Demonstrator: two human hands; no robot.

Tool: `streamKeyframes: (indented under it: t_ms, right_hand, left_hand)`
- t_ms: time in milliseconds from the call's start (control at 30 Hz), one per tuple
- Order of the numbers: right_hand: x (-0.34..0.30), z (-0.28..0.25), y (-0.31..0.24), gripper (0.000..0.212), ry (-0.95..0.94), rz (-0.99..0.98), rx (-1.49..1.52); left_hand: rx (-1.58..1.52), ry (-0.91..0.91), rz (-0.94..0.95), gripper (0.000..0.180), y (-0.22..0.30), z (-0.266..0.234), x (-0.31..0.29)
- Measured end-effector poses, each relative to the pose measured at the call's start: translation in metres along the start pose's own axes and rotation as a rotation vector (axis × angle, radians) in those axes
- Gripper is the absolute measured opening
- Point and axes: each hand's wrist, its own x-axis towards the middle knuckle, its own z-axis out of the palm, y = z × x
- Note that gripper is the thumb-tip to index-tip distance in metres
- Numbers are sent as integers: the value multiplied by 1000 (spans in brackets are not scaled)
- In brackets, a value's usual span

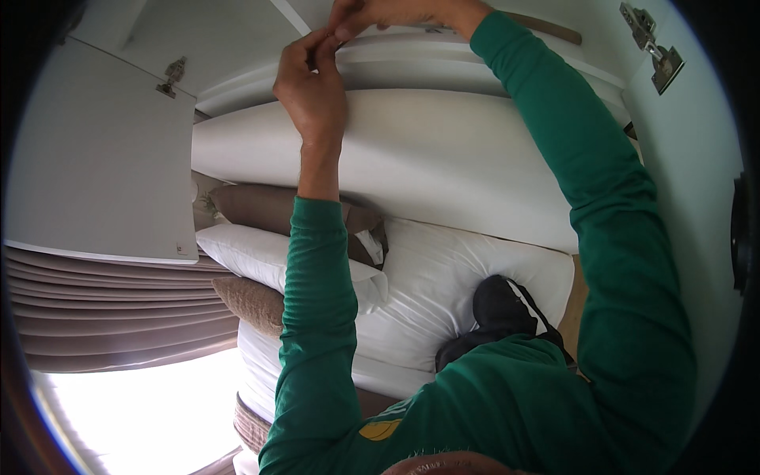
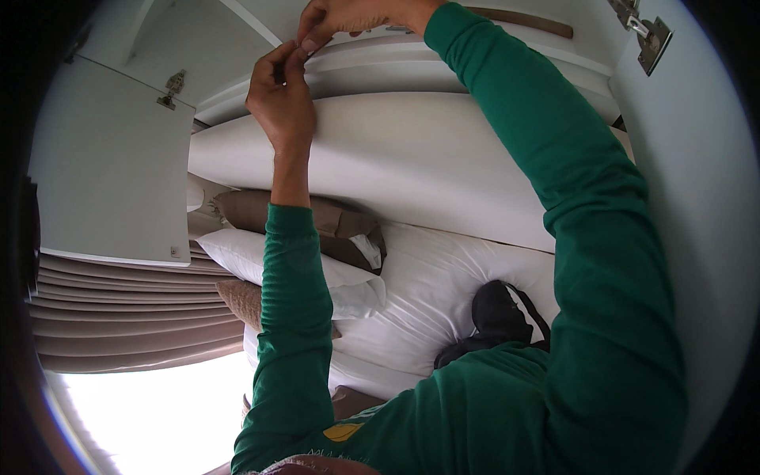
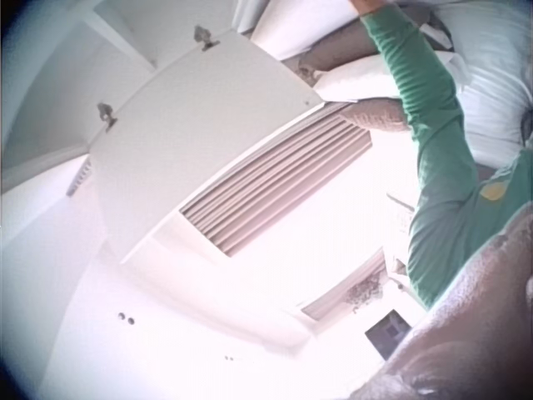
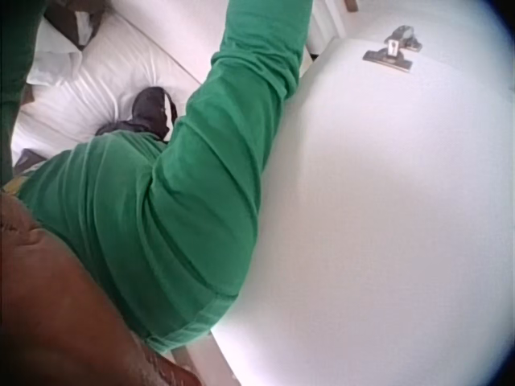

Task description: The person is installing hinges on a white cabinet door. They use a screwdriver to tighten screws into the hinge plates, securing them to the cabinet frame. The person is sitting on a bed while performing the task.

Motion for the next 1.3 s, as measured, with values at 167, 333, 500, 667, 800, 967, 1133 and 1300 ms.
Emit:
streamKeyframes:
  t_ms: [167,333,500,667,800,967,1133,1300]
  right_hand:
    - [-9,1,-4,25,40,36,6]
    - [-21,-2,-28,24,3,113,-74]
    - [-16,0,-3,28,13,91,22]
    - [-18,-6,-8,34,98,107,-122]
    - [-14,-12,-6,37,77,153,-160]
    - [-15,-9,-2,39,139,125,-106]
    - [-13,-4,3,40,168,119,-82]
    - [-15,-4,-2,39,134,141,-80]
  left_hand:
    - [23,-54,-51,23,20,-3,-6]
    - [65,-132,-4,26,13,-5,-4]
    - [-12,-168,-51,27,15,-4,-6]
    - [-6,-174,-45,24,10,-7,-8]
    - [49,-154,-51,20,11,-9,-11]
    - [238,-148,117,19,5,-11,-7]
    - [467,-132,213,20,1,-14,-2]
    - [444,-135,74,23,7,-19,9]
